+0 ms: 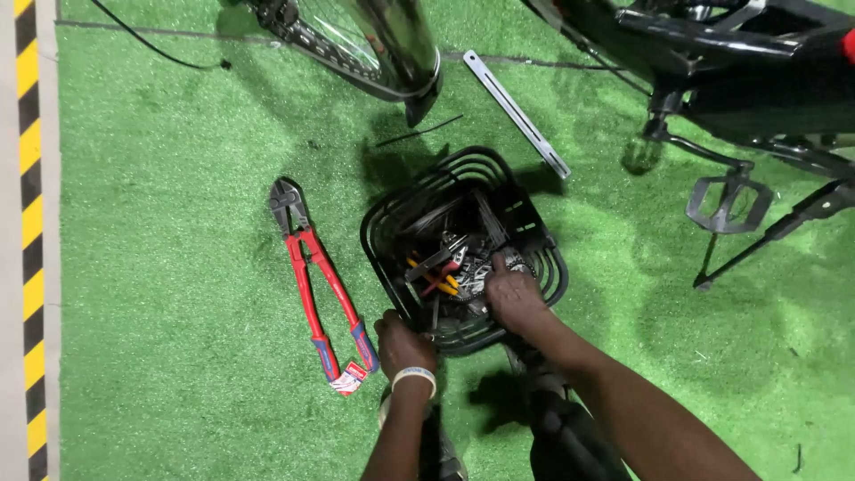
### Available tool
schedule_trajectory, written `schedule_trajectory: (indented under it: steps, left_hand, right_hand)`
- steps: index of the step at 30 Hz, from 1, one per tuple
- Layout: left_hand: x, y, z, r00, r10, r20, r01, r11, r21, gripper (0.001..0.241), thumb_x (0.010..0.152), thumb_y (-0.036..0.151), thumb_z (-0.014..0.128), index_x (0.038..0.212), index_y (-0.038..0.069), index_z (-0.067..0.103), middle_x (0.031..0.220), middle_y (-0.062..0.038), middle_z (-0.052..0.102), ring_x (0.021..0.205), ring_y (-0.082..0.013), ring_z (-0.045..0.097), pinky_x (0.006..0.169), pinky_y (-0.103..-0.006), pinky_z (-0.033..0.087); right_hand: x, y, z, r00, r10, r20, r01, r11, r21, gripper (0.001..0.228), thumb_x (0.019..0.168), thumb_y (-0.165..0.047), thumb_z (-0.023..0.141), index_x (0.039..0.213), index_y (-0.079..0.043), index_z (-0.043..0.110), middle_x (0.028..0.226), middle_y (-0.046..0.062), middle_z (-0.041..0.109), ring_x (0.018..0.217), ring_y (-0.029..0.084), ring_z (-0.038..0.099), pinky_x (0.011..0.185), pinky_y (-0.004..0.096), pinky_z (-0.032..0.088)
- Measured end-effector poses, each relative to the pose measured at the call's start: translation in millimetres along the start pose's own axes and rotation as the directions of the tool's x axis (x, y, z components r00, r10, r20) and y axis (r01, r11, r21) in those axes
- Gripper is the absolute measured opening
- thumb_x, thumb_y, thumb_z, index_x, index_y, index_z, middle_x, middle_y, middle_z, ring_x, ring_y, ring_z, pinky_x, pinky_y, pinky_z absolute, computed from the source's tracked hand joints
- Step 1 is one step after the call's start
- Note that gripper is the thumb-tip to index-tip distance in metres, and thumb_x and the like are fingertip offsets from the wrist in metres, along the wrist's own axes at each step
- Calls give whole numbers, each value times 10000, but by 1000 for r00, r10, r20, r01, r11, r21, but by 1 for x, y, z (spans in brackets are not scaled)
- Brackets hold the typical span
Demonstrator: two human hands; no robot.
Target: The person uses a wrench to tighten bolts on the handlebars of a black bicycle. They then move the bicycle across the green floor to a different location and place a power drill into the front basket.
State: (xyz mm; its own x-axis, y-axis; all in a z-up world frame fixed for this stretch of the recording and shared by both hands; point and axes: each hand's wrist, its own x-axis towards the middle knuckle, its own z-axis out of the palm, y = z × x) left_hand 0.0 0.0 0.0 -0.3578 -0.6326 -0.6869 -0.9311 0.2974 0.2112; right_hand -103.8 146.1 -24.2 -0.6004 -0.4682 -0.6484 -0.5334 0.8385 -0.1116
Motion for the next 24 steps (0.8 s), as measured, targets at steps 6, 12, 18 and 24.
schedule_trajectory:
  steps: [6,12,18,24]
  left_hand:
    - [-40,43,-8,912,407,57,-405,914,-29,451,800,62,702,1221,57,540,1161,-196,573,1136,-425,556,970,-519,493]
    - [-5,40,57,924,231,305,-186,968,-170,312,840,212,694,1138,179,610,1067,-63,698,1082,-277,652,931,-443,528]
    - [41,8,108,967,39,251,8,983,-183,352,792,148,681,1133,224,636,1088,-9,724,1065,-222,669,946,-375,533]
    - [26,-6,92,963,84,256,-15,965,-261,341,827,143,677,1162,169,619,1120,-70,709,1063,-261,669,928,-409,540]
  right_hand:
    - [25,26,34,944,-260,-205,276,959,55,204,849,-33,427,916,-19,619,1181,179,571,694,378,697,540,485,577]
    - [-28,16,-58,995,-90,51,57,885,461,459,890,-297,280,956,-50,661,1095,177,679,1027,419,624,881,553,473]
    - [13,37,27,826,448,-343,-112,725,680,185,831,-203,676,924,-96,556,904,121,521,859,416,617,724,514,520]
    - [35,22,89,882,129,-454,-119,992,51,255,700,-234,698,886,-60,685,893,113,575,833,323,585,599,403,554]
